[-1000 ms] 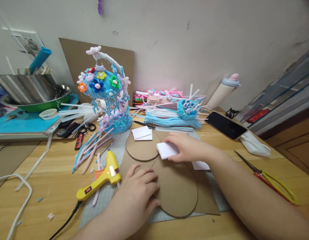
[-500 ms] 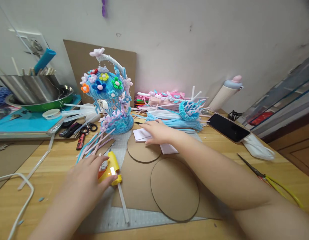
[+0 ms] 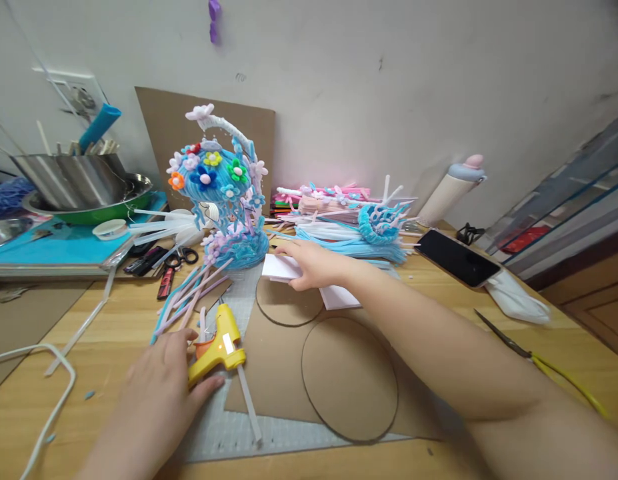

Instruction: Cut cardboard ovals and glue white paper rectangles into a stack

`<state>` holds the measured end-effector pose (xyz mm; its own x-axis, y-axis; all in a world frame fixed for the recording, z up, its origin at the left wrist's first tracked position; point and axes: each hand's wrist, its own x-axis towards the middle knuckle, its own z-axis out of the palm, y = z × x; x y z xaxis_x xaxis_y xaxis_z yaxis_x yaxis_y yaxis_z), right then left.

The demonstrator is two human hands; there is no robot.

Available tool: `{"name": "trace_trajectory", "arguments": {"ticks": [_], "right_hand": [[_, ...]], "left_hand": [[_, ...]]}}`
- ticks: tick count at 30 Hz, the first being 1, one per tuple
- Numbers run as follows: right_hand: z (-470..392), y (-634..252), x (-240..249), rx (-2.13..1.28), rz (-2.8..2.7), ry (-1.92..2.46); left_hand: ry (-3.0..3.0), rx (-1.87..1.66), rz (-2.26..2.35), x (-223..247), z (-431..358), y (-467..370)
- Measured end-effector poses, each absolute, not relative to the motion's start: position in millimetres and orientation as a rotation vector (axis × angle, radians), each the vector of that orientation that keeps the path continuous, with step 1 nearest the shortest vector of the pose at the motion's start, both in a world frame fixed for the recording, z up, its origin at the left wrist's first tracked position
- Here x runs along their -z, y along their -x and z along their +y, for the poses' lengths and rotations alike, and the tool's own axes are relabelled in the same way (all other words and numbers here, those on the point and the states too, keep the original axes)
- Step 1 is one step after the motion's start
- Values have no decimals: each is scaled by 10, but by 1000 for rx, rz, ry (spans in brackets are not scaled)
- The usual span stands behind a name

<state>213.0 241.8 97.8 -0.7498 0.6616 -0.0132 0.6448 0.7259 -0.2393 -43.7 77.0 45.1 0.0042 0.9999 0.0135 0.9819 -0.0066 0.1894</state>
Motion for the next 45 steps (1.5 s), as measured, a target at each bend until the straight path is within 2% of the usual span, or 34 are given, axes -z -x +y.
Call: {"name": "trace_trajectory", "arguments": {"ticks": [5,11,17,28,33,37,45], "right_hand": [[1678,-2468,-1145,-572,-2913,976],[1129,-2858,-895,-605,-2829,1214],[1111,-2947,-893,-689,-2725,1193],[1017,-2843,-798,-581,-2716,1152],[1137,-2974,-861,-646,-2527,1196],[1396,-3111,-712,-489,-2271,1416],[1631,-3180,-458,-602,-1927,1517]], "left_hand": [[-2097,-183,2074,-449,768,447],[-2147,-422,2051,-466,791,455],[-2044,-664,1912,-826,855,262],[-2842,-380,1683,-916,1255,-115],[-2758,-481,1620,-791,1255,-37],[-2545,-534,1589,-714,1248,29],[-2489,-250,1615,-780,1190,-56]]}}
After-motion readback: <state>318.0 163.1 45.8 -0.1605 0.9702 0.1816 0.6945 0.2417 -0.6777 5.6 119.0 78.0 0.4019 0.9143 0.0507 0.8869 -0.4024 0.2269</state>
